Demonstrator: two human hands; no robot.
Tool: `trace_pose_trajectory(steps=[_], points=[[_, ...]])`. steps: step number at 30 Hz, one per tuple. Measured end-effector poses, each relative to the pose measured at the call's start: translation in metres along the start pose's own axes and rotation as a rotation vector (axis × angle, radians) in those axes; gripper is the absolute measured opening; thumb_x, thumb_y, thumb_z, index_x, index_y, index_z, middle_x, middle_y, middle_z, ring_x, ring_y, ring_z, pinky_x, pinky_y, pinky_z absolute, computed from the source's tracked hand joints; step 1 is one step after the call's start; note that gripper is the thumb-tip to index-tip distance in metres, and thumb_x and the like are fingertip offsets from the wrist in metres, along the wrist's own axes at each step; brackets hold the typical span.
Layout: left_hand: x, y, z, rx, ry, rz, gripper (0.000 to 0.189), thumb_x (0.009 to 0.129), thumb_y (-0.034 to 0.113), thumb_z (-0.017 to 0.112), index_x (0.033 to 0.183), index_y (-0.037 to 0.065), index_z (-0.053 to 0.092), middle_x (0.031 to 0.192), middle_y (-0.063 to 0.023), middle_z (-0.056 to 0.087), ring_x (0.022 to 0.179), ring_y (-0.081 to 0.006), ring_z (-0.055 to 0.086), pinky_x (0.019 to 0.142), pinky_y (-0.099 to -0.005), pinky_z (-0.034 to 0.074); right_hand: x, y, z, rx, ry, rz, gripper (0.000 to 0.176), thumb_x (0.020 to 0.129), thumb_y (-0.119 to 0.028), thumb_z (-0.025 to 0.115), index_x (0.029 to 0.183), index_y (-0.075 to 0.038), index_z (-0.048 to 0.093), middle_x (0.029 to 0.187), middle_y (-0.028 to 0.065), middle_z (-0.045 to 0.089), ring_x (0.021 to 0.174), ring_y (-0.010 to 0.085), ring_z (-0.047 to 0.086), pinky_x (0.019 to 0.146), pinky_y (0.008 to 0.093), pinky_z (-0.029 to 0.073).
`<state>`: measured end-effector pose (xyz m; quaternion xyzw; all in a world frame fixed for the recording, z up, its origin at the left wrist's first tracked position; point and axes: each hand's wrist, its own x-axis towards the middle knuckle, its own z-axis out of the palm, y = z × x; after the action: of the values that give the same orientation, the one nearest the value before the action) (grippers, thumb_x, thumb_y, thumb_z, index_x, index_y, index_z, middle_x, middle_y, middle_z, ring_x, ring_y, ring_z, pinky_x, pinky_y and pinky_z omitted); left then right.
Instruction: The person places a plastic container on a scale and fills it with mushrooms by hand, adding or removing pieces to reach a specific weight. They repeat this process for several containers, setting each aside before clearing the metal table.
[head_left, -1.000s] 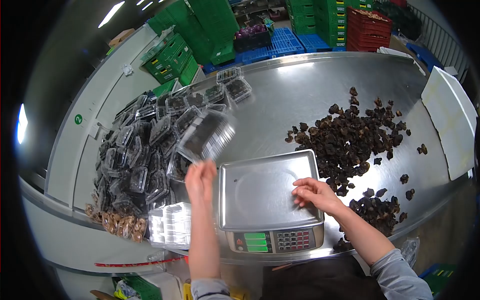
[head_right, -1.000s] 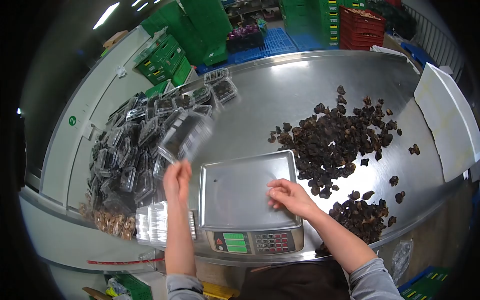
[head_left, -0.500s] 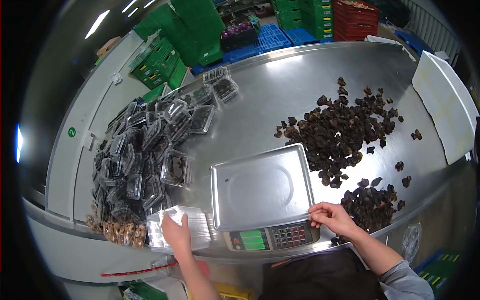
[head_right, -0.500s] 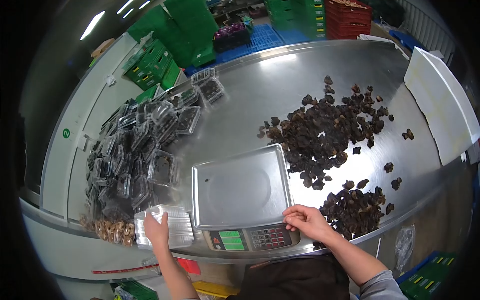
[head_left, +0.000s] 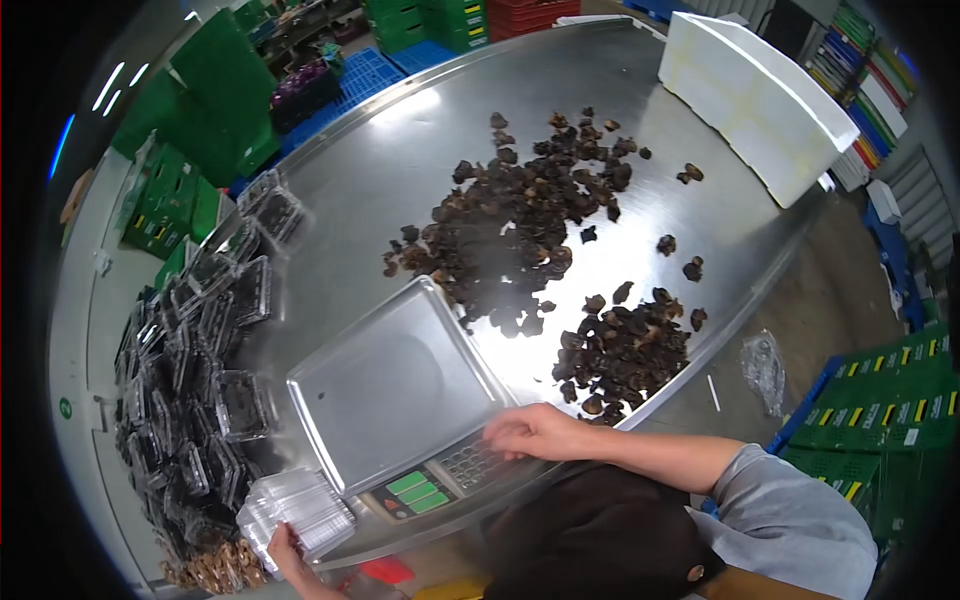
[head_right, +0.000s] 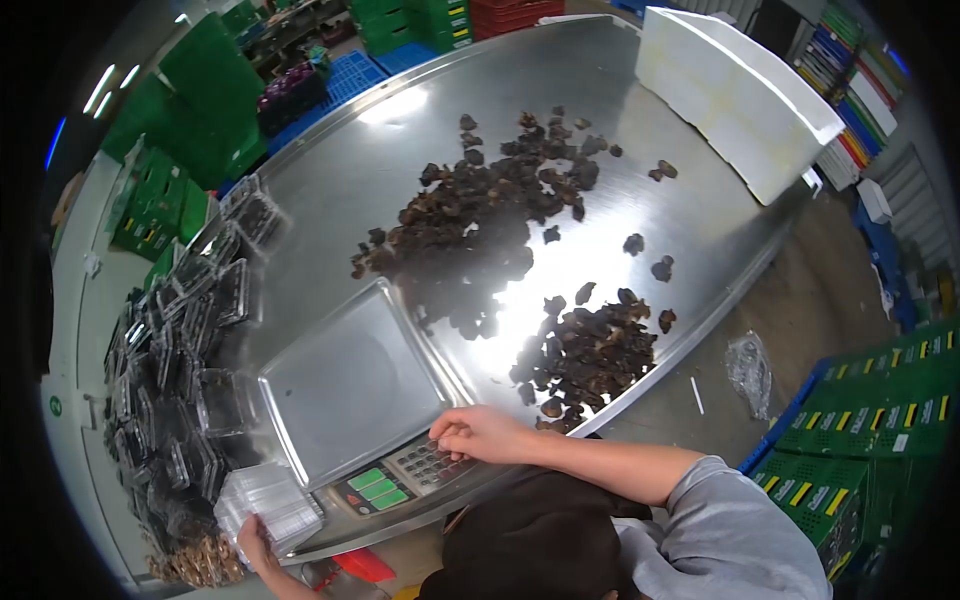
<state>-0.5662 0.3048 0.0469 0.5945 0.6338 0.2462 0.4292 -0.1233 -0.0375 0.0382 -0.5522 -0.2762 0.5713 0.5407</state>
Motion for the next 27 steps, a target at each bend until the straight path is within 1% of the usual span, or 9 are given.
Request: trace_pose_trajectory(steps=[3, 5, 6, 10, 12, 17, 18, 22, 27], points=[[-0.012, 0.011, 0.015, -0.190, 0.197, -0.056, 0.028, 0.094, 0.029, 0.059, 0.086, 0.003, 0.066, 0.070, -0.0024, 0.059, 0.062, -0.0110, 0.050, 0.056, -0.0250, 0.039, -0.010, -0.002, -0.008, -0.050, -0.003, 0.042, 0.024, 0.096, -0.018, 0.057, 0.115, -0.003, 0.061, 0.091, 0.0041, 0.067, 0.079, 0.0115, 0.064, 0.072, 0.0264, 0.052], [-0.061, 0.058, 0.071, 0.151, 0.762, 0.533, 0.031, 0.099, 0.028, 0.051, 0.103, -0.001, 0.063, 0.079, -0.0062, 0.062, 0.070, -0.0153, 0.057, 0.064, -0.0276, 0.046, -0.015, 0.018, -0.019, -0.007, 0.061, -0.007, 0.022, 0.096, -0.018, 0.057, 0.112, -0.003, 0.062, 0.088, 0.0040, 0.068, 0.079, 0.0108, 0.064, 0.072, 0.0268, 0.052], [-0.062, 0.056, 0.073, 0.191, 0.721, 0.440, 0.029, 0.101, 0.023, 0.048, 0.111, -0.002, 0.060, 0.089, -0.0085, 0.063, 0.077, -0.0181, 0.060, 0.069, -0.0296, 0.048, -0.018, 0.020, -0.024, -0.069, 0.102, -0.050, 0.022, 0.096, -0.018, 0.057, 0.111, -0.003, 0.062, 0.087, 0.0044, 0.068, 0.080, 0.0105, 0.064, 0.074, 0.0274, 0.052], [-0.131, 0.111, 0.191, 0.427, 0.081, 0.994, 0.012, 0.091, 0.001, 0.054, 0.101, -0.004, 0.060, 0.093, -0.0149, 0.061, 0.083, -0.0268, 0.059, 0.074, -0.0359, 0.047, -0.031, 0.017, -0.066, -0.317, 0.436, -0.238, 0.018, 0.093, -0.017, 0.058, 0.103, -0.005, 0.066, 0.079, 0.0060, 0.068, 0.070, 0.0112, 0.064, 0.066, 0.0281, 0.051], [-0.141, 0.125, 0.223, 0.570, -0.234, 0.891, 0.013, 0.086, -0.004, 0.055, 0.098, -0.003, 0.059, 0.092, -0.0178, 0.060, 0.087, -0.0329, 0.058, 0.078, -0.0392, 0.046, -0.044, 0.018, -0.119, -0.354, 0.580, -0.186, 0.016, 0.093, -0.014, 0.059, 0.102, -0.003, 0.066, 0.084, 0.0027, 0.068, 0.076, 0.0081, 0.063, 0.070, 0.0251, 0.052], [-0.169, 0.156, 0.253, 0.657, -0.282, 0.946, 0.032, 0.079, -0.001, 0.064, 0.110, -0.001, 0.058, 0.103, -0.0177, 0.060, 0.099, -0.0344, 0.057, 0.088, -0.0395, 0.045, -0.098, 0.019, -0.284, -0.953, 0.977, -0.157, 0.035, 0.089, -0.024, 0.061, 0.121, -0.011, 0.059, 0.110, 0.0142, 0.061, 0.096, 0.0289, 0.062, 0.082, 0.0390, 0.050], [-0.184, 0.168, 0.264, 0.580, -0.208, 1.025, 0.040, 0.077, 0.001, 0.068, 0.115, 0.001, 0.058, 0.108, -0.0165, 0.060, 0.104, -0.0335, 0.057, 0.092, -0.0390, 0.044, -0.101, 0.016, -0.308, -1.167, 0.955, -0.130, 0.040, 0.090, -0.028, 0.060, 0.126, -0.014, 0.054, 0.119, 0.0142, 0.056, 0.100, 0.0300, 0.061, 0.084, 0.0395, 0.050], [-0.232, 0.199, 0.340, 0.355, -0.813, 0.934, 0.054, 0.072, 0.008, 0.074, 0.121, 0.000, 0.053, 0.116, -0.0204, 0.056, 0.111, -0.0381, 0.052, 0.097, -0.0443, 0.042, -0.087, 0.017, -0.373, -1.607, 0.775, 0.054, 0.048, 0.093, -0.045, 0.051, 0.134, -0.021, 0.044, 0.134, 0.0157, 0.044, 0.106, 0.0355, 0.058, 0.088, 0.0438, 0.050], [-0.240, 0.174, 0.452, 0.518, -0.913, 0.876, 0.078, 0.068, 0.018, 0.081, 0.133, 0.002, 0.043, 0.127, -0.0190, 0.051, 0.115, -0.0359, 0.048, 0.097, -0.0455, 0.042, -0.088, 0.014, -0.373, -1.381, 0.480, 0.391, 0.053, 0.094, -0.053, 0.044, 0.138, -0.024, 0.040, 0.130, 0.0171, 0.044, 0.110, 0.0375, 0.057, 0.090, 0.0453, 0.049]])
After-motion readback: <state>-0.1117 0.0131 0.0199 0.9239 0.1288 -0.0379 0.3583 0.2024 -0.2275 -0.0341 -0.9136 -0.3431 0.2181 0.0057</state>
